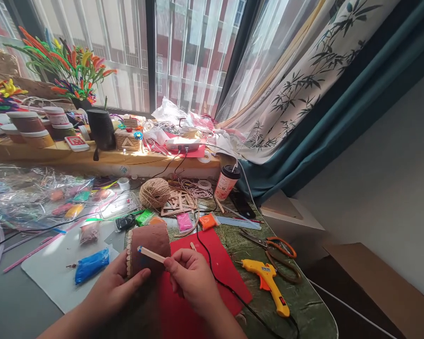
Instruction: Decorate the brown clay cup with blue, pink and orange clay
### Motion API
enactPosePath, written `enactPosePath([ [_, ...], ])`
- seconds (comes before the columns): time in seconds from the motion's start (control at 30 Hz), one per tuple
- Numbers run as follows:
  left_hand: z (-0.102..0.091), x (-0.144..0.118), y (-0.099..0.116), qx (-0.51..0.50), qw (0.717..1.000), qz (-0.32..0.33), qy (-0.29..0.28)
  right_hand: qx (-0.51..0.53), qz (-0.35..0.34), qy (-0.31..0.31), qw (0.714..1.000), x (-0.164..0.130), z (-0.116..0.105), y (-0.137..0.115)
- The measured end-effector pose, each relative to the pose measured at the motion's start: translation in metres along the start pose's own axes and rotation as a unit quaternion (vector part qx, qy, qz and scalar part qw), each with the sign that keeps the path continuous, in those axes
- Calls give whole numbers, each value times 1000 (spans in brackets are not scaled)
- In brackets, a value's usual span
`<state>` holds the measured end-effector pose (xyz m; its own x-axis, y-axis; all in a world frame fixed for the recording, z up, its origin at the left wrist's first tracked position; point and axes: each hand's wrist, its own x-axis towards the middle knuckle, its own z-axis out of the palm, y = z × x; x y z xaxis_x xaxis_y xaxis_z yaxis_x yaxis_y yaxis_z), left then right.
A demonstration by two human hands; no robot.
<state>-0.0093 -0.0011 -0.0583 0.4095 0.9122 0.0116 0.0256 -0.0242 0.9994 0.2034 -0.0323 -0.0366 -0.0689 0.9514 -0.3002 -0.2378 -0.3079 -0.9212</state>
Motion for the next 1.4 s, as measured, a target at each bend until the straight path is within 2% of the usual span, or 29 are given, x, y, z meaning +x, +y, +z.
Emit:
enactPosePath([
  [0.1,-1,0,4,7,1000,12,1,-14,19,-13,1000,0,-1,-3],
  [0.3,-2,0,0,-43,999,-11,19,-36,19,-25,999,1,-5,-12],
  [0.5,-2,-2,-2,-65,998,12,0,-36,21,-35,999,1,-6,-14],
  [0.67,-4,-2,4,-11,999,38,10,-48,14,-31,998,-1,-5,-13],
  [0.9,-4,-5,11,37,997,14,64,-67,-11,-1,998,-4,0,-10],
  [1.03,-5,-4,9,32,997,38,55,-54,-23,-2,998,-4,3,-10],
  [1.13,-7,-4,6,0,998,43,41,-68,-58,13,996,-9,5,-8],
  [1.2,-7,-4,5,-14,998,39,37,-120,-114,40,985,-16,6,-8],
  [1.33,-7,-2,0,-26,997,12,72,-255,-272,44,927,-30,10,-13],
  [1.37,-8,-2,-2,-29,996,6,86,-253,-278,37,926,-31,12,-14],
  [1.4,-9,-2,-5,-32,995,3,98,-230,-260,31,937,-30,13,-14],
])
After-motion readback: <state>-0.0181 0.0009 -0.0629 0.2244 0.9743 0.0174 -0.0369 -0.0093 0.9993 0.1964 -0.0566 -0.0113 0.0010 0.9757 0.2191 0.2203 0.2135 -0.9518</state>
